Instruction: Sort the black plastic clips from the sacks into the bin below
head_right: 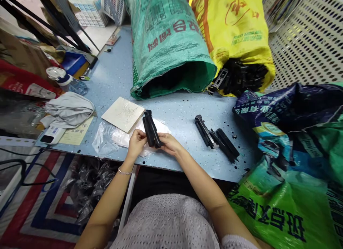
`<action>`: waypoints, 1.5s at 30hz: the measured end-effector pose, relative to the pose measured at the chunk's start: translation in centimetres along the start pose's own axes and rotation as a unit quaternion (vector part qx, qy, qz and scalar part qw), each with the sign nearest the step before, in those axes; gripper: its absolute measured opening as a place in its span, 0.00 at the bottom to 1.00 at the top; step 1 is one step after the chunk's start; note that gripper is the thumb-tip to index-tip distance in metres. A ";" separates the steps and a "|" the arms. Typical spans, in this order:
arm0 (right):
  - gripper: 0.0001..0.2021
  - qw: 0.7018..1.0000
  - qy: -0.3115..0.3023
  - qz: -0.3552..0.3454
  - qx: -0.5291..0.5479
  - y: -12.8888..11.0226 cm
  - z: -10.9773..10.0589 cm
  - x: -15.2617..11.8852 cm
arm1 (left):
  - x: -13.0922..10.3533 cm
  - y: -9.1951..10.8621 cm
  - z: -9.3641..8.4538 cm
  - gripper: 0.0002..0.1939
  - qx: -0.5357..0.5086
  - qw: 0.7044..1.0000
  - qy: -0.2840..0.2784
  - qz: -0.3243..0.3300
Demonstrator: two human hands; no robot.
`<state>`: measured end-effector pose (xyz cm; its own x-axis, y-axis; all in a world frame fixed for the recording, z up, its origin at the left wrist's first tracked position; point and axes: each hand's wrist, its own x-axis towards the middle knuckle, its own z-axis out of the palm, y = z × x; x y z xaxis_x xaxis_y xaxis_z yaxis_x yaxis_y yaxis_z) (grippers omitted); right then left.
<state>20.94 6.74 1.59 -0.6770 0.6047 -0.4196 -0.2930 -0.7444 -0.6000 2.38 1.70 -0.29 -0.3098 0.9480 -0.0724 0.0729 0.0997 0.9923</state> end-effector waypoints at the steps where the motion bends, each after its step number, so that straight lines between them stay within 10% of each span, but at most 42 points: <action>1: 0.11 1.000 0.005 -0.002 -0.001 0.1 0.0 0.5 | -0.2 0.4 -0.5 0.12 0.014 1.000 0.008 0.015; 4: 0.10 0.999 0.035 -0.007 0.016 0.0 -0.4 0.9 | -0.6 1.7 -2.5 0.03 0.135 0.987 0.016 0.090; 8: 0.11 0.998 0.062 -0.014 0.002 -0.2 -1.3 -0.5 | -0.3 2.6 -4.0 0.16 0.341 0.923 -0.026 0.175; 17: 0.13 0.991 -0.058 0.107 -0.054 0.6 -2.1 -5.1 | -0.2 2.7 -3.7 0.32 0.190 0.973 -0.088 0.099; 23: 0.10 0.985 -0.055 0.162 0.012 2.0 -2.2 -4.2 | -2.8 4.1 -4.1 0.41 0.298 0.928 -0.135 0.181; 28: 0.04 0.994 -0.035 0.067 0.076 2.3 -0.4 -2.8 | -6.4 5.7 -2.0 0.44 0.306 0.884 -0.228 0.272; 32: 0.06 0.990 0.032 -0.060 -0.119 3.5 1.8 -3.0 | -8.4 6.3 -0.8 0.40 0.289 0.879 -0.265 0.271; 36: 0.16 0.928 -0.033 -0.141 -0.342 3.0 3.2 -5.8 | -11.1 8.4 -3.7 0.27 0.321 0.877 -0.227 0.276; 39: 0.19 0.868 -0.010 -0.143 -0.476 -0.8 1.2 -9.0 | -13.6 8.5 -10.7 0.20 0.399 0.873 -0.246 0.135; 40: 0.19 0.820 0.075 -0.159 -0.545 -2.4 0.0 -10.0 | -14.0 7.5 -13.7 0.19 0.432 0.861 -0.260 0.066; 42: 0.16 0.630 0.305 -0.157 -0.697 -5.5 -2.8 -11.6 | -14.3 3.9 -19.9 0.15 0.489 0.835 -0.240 -0.074; 45: 0.11 0.420 0.384 -0.031 -0.822 -7.9 -6.0 -12.6 | -13.7 -3.6 -27.2 0.11 0.577 0.748 -0.178 -0.276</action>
<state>35.80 6.70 7.53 -0.1005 0.9912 -0.0865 0.9949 0.0991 -0.0207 -19.43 -19.82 -0.14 -0.3370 0.6669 -0.6646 0.8604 0.5047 0.0702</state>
